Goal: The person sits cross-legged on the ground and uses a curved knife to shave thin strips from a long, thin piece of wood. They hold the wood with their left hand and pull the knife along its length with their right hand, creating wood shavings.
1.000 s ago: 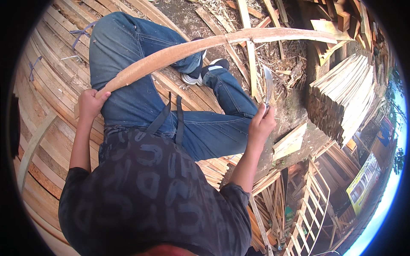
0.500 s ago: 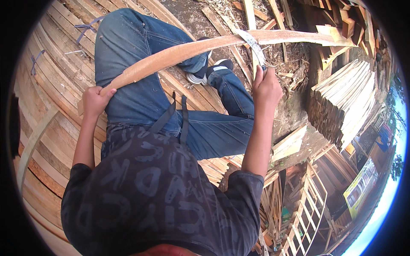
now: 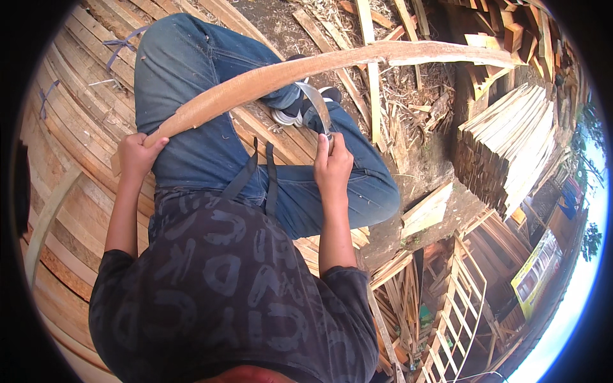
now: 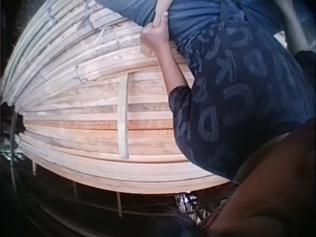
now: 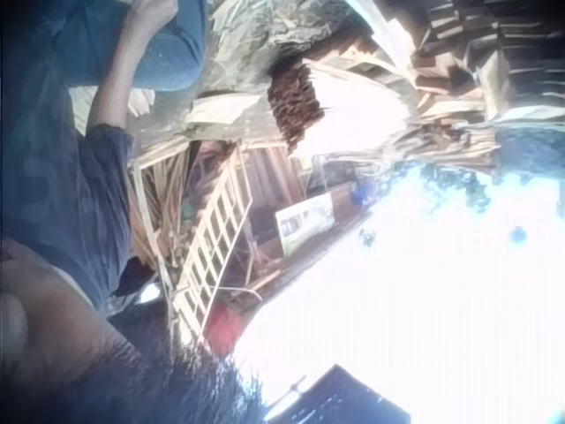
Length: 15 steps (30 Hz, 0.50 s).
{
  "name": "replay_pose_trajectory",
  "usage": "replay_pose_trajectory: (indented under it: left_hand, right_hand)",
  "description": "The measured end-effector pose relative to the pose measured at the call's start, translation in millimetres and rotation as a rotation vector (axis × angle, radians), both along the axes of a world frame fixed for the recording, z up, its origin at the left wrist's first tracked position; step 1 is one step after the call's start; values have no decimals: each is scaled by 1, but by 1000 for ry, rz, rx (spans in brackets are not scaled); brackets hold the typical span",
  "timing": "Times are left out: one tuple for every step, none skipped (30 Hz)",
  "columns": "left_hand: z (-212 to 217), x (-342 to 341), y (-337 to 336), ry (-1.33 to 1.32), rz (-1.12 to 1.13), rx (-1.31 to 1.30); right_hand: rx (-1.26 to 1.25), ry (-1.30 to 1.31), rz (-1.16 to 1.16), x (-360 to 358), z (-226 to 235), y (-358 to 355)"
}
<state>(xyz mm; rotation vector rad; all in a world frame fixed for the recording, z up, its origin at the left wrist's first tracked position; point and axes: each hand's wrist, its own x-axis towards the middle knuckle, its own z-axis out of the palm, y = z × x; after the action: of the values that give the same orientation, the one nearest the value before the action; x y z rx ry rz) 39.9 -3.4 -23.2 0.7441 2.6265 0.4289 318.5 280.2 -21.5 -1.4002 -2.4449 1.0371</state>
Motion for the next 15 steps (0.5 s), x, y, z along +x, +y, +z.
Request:
replay_pose_trajectory:
  left_hand:
    - [0, 0, -2, -6, 0, -4]
    - [1, 0, -2, -10, -6, -7]
    - [2, -1, -1, -26, -14, -26]
    - [3, -2, -2, -40, -21, -49]
    - [4, -5, -2, -60, -34, -68]
    - [8, -8, 0, -85, -66, -102]
    - [14, -12, 6, -102, -98, -133]
    - [18, -15, 10, -120, -128, -165]
    - [20, -18, 12, -131, -145, -189]
    - [22, -20, 14, -142, -157, -212]
    - [22, -22, 15, -154, -168, -234]
    - [22, -23, 16, -154, -168, -212]
    - [21, -23, 15, -154, -164, -194]
    - [20, -23, 14, -154, -160, -176]
    - [16, -23, 11, -170, -146, -161]
  right_hand:
    - [-65, 28, -21, -2, -3, -15]
    - [-87, 69, -38, -2, -10, -30]
    - [-69, 77, -18, 1, -19, -41]
    - [-108, 100, -18, -6, -18, -51]
    - [-142, 117, -24, -12, -12, -60]
    - [-157, 143, -4, -16, -8, -65]
    - [-170, 175, 18, -21, -6, -67]
    - [-181, 208, 40, -24, -5, -67]
    - [-167, 205, 63, -27, -4, -66]
    - [-151, 202, 91, -29, -3, -62]
    - [-136, 199, 119, -31, -2, -58]
    - [-97, 185, 153, -33, -1, -51]
    - [-82, 203, 151, -35, -1, -45]
    - [-67, 222, 149, -37, -2, -40]
    - [-53, 241, 147, -38, -3, -36]
